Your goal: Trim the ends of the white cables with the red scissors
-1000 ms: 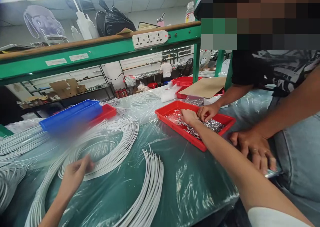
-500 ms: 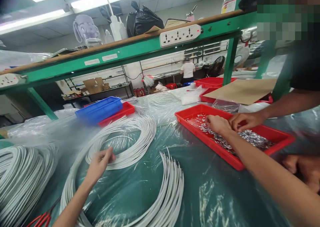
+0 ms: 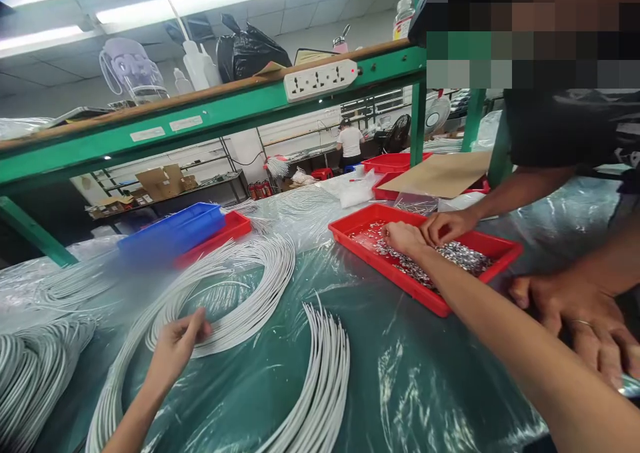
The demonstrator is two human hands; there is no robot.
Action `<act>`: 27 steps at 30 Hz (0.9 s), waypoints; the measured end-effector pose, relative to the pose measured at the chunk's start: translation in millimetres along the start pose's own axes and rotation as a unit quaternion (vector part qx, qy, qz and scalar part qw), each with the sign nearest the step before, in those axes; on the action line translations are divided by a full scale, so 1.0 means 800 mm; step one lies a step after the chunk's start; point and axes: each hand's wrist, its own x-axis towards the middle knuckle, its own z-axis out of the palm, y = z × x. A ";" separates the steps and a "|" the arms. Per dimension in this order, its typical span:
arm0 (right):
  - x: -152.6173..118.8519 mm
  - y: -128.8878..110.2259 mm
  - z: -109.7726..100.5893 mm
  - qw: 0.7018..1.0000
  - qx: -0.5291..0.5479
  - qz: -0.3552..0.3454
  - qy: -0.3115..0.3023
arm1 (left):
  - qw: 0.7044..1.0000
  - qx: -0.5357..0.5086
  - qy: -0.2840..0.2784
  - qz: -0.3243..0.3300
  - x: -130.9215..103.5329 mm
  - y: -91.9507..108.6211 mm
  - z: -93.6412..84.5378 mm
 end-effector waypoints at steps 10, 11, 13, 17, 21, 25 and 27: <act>0.001 0.001 0.002 1.000 0.012 0.004 0.005 | 1.000 -0.005 0.012 0.004 -0.002 0.000 0.003; 0.002 0.002 0.002 1.000 0.012 0.004 0.004 | 1.000 -0.004 0.013 0.006 -0.001 -0.001 0.003; 0.003 0.003 0.004 1.000 0.011 0.004 0.004 | 1.000 -0.005 0.010 0.012 -0.001 -0.001 0.003; 0.005 0.004 0.007 1.000 -0.002 -0.006 -0.005 | 1.000 -0.004 0.015 0.013 -0.002 0.002 0.003; 0.004 0.001 0.008 1.000 -0.013 -0.006 -0.008 | 1.000 -0.009 0.020 0.010 -0.005 0.010 0.003; 0.005 0.000 0.009 1.000 -0.009 -0.005 0.000 | 1.000 -0.019 0.012 0.020 -0.005 0.013 0.002; 0.006 0.001 0.009 1.000 -0.007 -0.003 0.005 | 0.999 -0.029 0.010 0.022 -0.004 0.012 0.002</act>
